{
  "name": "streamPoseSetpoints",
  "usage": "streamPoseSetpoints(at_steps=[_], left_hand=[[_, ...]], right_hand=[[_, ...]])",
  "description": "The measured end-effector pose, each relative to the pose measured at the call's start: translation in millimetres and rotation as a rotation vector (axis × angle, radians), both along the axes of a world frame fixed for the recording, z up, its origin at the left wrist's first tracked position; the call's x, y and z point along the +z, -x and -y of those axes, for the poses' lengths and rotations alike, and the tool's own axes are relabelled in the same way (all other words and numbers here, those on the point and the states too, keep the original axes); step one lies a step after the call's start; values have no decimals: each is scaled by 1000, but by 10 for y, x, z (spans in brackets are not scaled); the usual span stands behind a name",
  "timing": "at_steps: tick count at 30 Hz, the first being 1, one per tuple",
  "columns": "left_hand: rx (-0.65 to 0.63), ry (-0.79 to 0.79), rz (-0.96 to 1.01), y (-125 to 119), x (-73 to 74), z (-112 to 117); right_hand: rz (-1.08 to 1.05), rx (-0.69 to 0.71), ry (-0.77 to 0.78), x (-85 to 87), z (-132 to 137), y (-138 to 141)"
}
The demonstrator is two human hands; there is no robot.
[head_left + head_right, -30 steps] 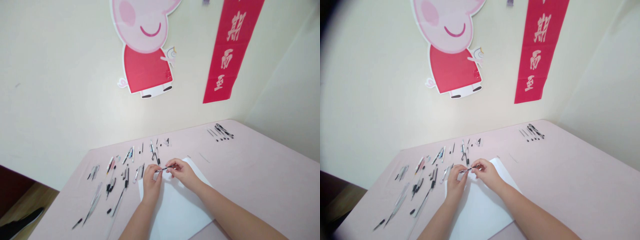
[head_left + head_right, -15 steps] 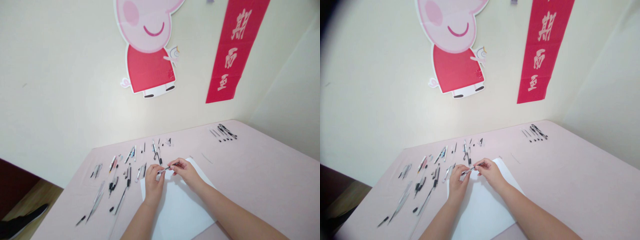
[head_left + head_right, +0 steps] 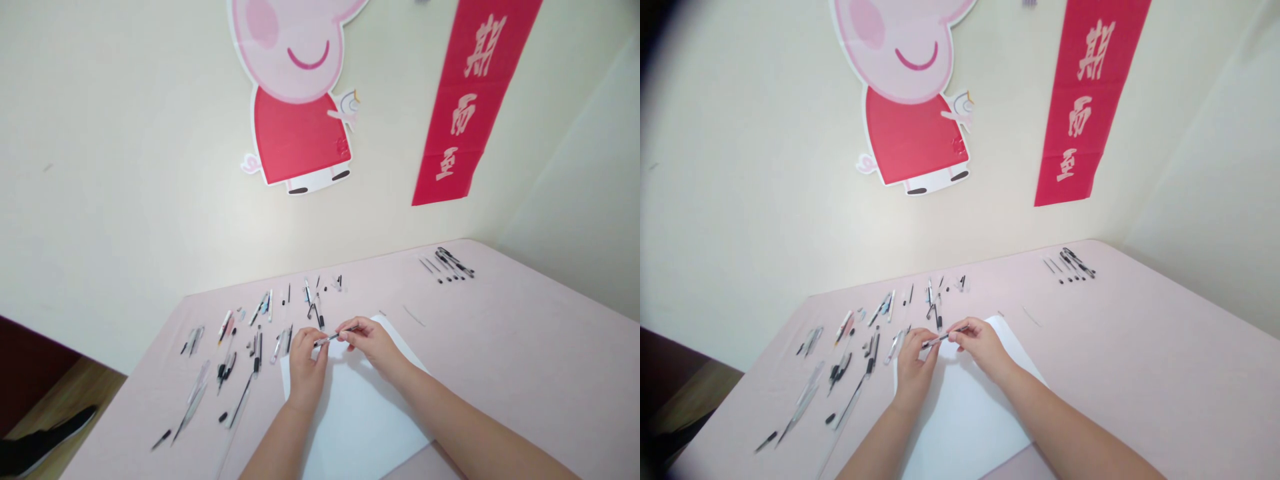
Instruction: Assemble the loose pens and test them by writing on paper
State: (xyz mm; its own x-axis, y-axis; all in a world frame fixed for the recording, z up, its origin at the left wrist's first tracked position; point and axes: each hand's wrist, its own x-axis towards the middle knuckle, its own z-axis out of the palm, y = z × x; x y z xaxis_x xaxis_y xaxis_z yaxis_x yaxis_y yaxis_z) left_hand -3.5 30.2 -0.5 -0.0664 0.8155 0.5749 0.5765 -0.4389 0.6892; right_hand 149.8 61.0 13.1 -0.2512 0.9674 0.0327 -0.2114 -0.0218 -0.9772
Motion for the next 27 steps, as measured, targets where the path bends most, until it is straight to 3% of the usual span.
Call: streamPoseSetpoints(at_steps=[5, 13, 27], left_hand=[[1, -10, -8, 6, -8, 0], [116, 9, -16, 4, -34, 9], [124, 23, 0, 12, -48, 4]], right_hand=[[-3, 17, -14, 27, 7, -1], [16, 26, -33, 57, 17, -6], [193, 145, -98, 107, -27, -102]])
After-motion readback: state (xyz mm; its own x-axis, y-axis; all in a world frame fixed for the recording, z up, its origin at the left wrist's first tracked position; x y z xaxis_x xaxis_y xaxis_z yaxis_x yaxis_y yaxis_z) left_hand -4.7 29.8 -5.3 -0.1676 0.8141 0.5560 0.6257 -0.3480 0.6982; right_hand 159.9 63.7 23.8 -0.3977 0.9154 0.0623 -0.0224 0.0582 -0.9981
